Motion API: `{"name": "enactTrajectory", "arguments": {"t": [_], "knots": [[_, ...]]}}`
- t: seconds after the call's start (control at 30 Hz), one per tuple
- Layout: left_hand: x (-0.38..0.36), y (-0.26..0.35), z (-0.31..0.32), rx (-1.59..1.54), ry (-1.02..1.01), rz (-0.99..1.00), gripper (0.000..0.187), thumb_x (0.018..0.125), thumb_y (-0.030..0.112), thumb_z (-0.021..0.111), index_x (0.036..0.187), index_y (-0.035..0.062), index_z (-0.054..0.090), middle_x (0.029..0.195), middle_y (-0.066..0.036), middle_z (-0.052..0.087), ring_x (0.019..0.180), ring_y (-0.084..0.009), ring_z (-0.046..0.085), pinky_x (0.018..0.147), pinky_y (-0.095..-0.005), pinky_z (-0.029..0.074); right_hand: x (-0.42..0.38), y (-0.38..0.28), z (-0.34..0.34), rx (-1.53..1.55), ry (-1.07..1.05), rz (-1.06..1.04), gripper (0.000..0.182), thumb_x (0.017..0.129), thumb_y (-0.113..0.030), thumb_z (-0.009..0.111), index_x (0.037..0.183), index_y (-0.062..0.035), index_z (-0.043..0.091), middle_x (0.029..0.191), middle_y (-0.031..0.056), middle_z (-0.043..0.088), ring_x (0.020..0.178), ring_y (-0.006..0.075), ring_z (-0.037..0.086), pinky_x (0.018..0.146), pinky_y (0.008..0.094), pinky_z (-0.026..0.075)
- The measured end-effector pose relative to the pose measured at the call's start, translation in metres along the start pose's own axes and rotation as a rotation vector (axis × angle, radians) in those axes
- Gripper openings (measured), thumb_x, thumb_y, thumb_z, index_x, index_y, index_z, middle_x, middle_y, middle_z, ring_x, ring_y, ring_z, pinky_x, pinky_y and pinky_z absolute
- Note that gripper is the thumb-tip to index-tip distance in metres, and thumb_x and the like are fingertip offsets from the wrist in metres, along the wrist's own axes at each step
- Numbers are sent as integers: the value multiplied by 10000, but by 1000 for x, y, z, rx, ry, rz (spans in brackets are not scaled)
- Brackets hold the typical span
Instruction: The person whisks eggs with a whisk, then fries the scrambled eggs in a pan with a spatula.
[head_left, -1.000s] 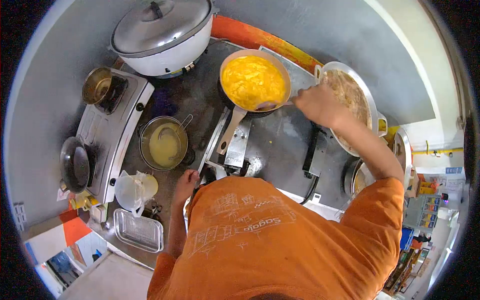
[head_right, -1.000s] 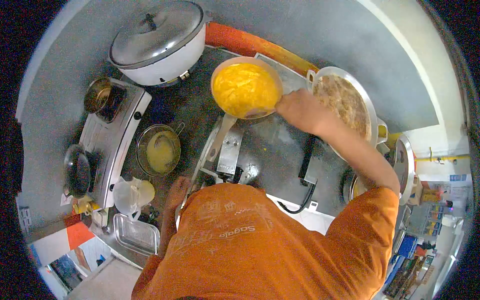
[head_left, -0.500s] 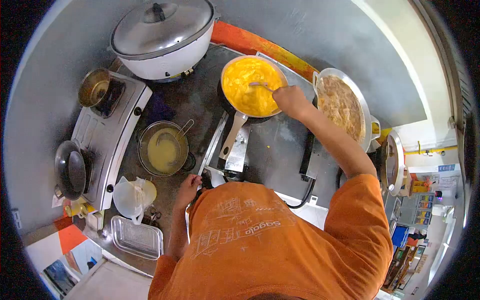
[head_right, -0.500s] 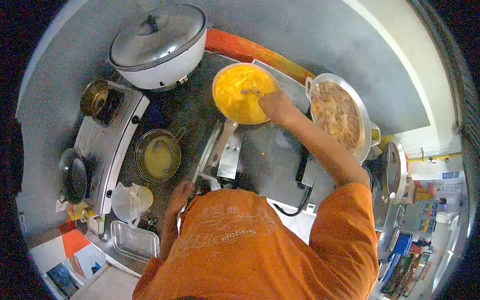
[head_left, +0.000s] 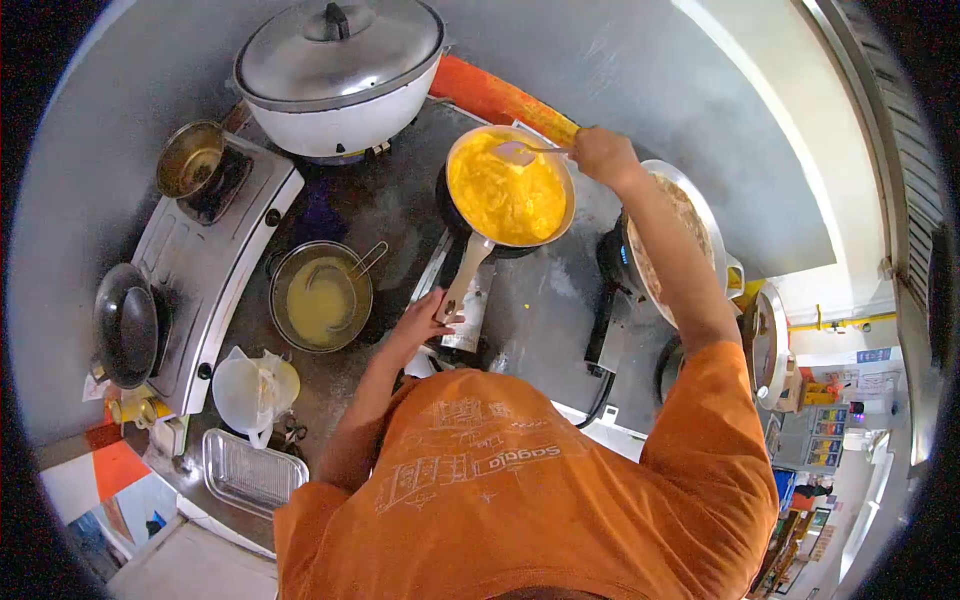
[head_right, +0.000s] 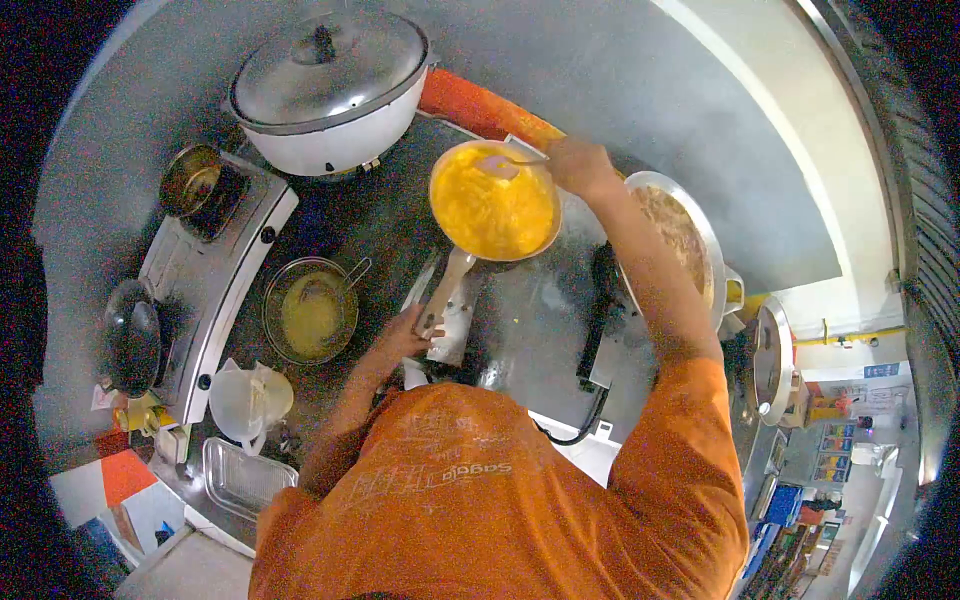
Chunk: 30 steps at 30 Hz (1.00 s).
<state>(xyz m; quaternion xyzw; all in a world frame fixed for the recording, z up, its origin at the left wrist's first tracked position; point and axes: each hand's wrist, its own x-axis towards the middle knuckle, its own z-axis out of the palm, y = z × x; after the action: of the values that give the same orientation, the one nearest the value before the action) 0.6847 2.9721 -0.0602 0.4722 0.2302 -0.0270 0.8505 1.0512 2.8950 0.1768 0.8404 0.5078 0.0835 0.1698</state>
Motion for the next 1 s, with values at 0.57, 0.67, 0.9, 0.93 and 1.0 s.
{"name": "enactTrajectory", "arguments": {"t": [0.57,0.67,0.9,0.93,1.0], "knots": [[44,3,35,-269,-58,-156,299,1021,397,553,985,100,549,658,61,403,474,-32,301,393,-212,216,-127,-84,-3,39,-200,-337,171,830,-91,570,797,-26,725,802,170,724,723,308,734,582,442,587],[43,5,32,-249,-84,-148,322,1020,415,547,1033,94,561,673,56,429,492,-36,340,407,-213,257,-114,-86,7,17,-164,-337,147,825,-100,594,799,-47,729,769,131,719,696,277,731,594,402,584],[30,-1,19,-134,-14,-118,603,1015,576,434,1268,41,552,945,-79,661,785,-169,659,618,-305,541,-71,-82,3,-56,-106,-335,136,820,-96,608,819,-44,734,824,145,733,761,300,736,619,414,590],[22,-3,15,-148,-2,-119,643,1011,597,419,1296,34,543,1008,-106,684,855,-198,695,660,-325,568,-64,-79,4,-65,-95,-328,134,818,-94,610,823,-43,734,831,146,733,766,300,735,624,419,589],[11,-15,1,-105,26,-113,664,1004,608,424,1321,34,532,1083,-126,684,942,-222,700,727,-345,577,-47,-72,12,-65,-81,-307,130,816,-96,615,829,-42,732,841,148,733,771,300,734,629,423,589]]}}
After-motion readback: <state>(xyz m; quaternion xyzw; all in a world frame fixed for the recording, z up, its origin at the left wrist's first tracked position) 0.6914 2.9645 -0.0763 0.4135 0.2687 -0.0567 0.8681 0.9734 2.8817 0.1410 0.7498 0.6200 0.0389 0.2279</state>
